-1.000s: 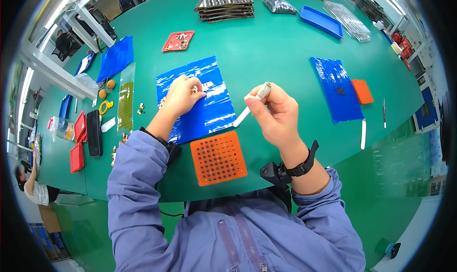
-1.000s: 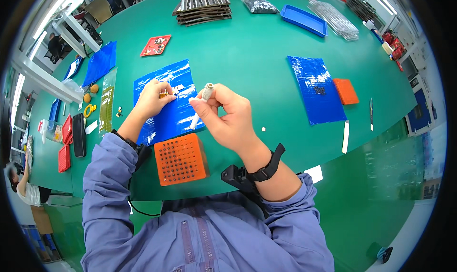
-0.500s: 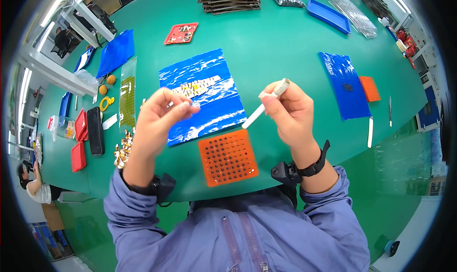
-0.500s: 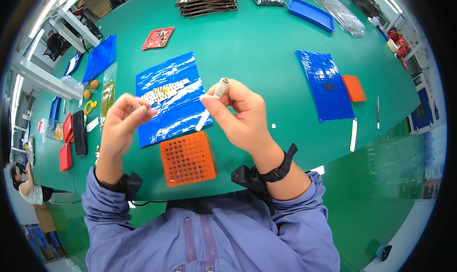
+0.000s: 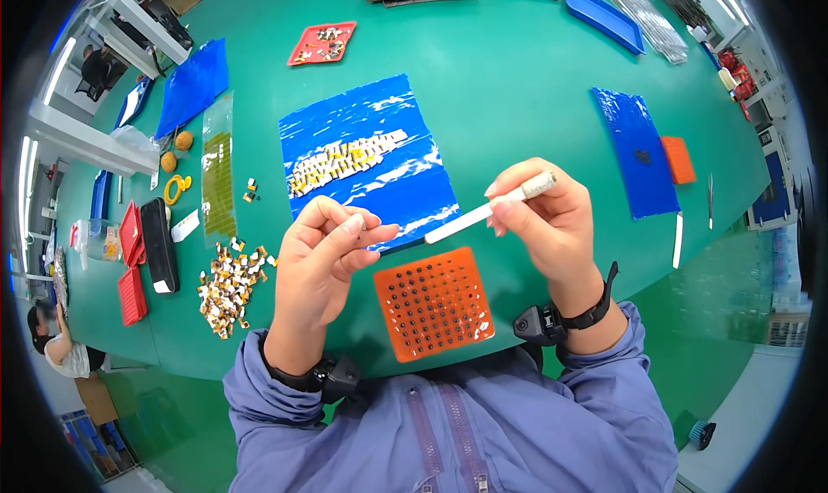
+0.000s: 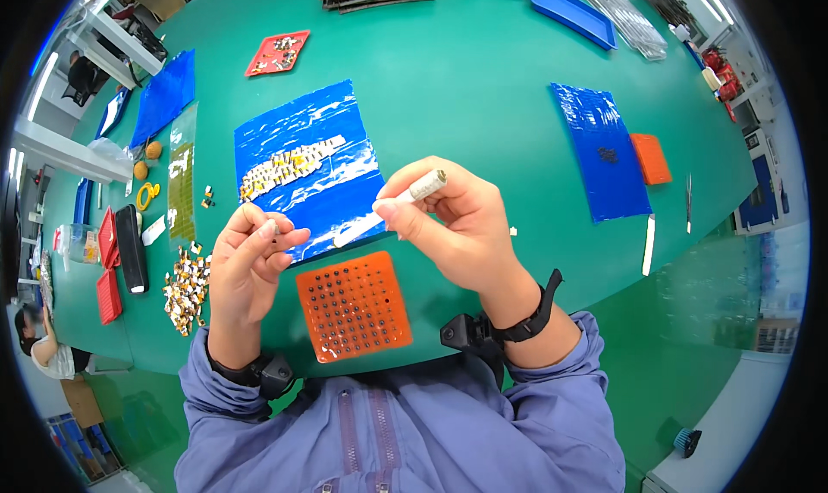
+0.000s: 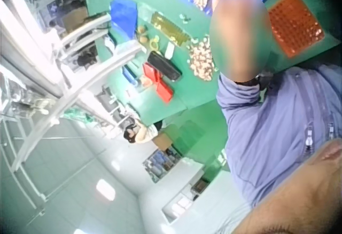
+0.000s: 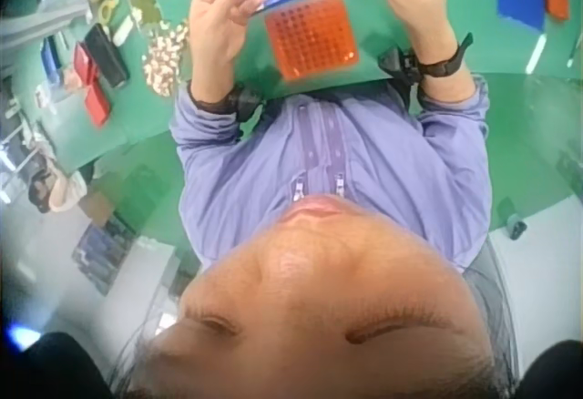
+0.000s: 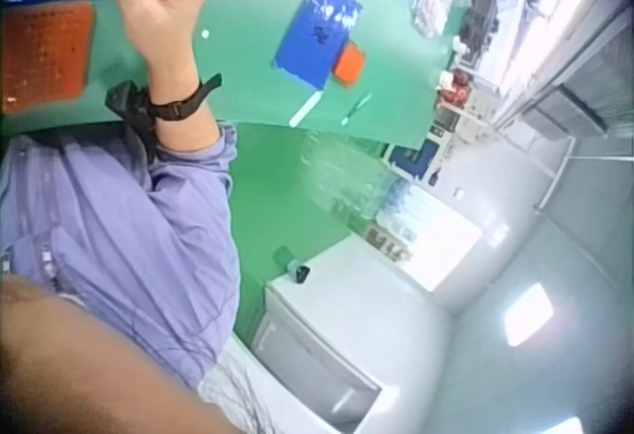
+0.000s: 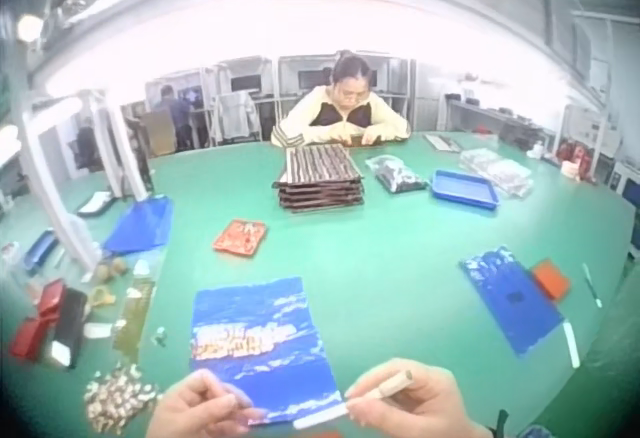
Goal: The person uses a white stick-like tool to pick up small electronic components from a blue sheet and place them into holes on an orange grid. The person repeats this process continuously, moving components one at a time from the source pile to the grid.
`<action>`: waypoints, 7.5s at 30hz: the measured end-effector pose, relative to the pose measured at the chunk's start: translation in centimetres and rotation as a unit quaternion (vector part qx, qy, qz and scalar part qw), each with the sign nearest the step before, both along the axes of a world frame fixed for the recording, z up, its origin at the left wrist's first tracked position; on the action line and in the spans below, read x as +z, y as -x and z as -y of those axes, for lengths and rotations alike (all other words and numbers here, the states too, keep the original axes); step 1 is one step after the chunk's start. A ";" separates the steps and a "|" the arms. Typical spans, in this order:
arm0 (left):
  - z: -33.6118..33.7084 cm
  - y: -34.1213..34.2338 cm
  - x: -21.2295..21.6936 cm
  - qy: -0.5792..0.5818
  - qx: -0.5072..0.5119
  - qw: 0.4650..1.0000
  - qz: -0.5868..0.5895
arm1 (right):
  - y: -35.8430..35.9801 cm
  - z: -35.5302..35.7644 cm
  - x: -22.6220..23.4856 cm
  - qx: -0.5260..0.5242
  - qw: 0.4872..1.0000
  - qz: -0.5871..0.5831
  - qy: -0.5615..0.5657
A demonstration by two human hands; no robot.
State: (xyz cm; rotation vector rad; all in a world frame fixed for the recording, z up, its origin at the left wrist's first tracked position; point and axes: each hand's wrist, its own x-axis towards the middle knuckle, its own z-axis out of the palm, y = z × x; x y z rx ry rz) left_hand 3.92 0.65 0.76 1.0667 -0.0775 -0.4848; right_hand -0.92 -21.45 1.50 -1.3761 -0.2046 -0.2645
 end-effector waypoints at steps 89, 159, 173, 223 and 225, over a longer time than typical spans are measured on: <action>-0.2 1.8 -1.1 0.217 -0.143 0.962 0.087 | -0.4 -0.8 0.0 0.094 0.965 0.118 0.212; -9.3 -2.5 -1.6 -0.542 0.130 0.704 0.440 | -0.2 -0.4 -0.7 -0.044 0.997 0.038 -0.047; -12.4 -1.7 -1.7 -0.639 0.026 0.663 0.389 | 1.3 -0.1 0.6 0.021 0.999 0.038 -0.016; -0.2 1.5 -0.2 0.217 -0.116 0.965 0.087 | 0.9 0.3 0.6 0.097 0.992 -0.056 -0.061; -0.4 1.4 -0.6 0.228 -0.128 0.961 0.089 | 0.9 0.0 0.5 0.112 0.993 -0.035 -0.032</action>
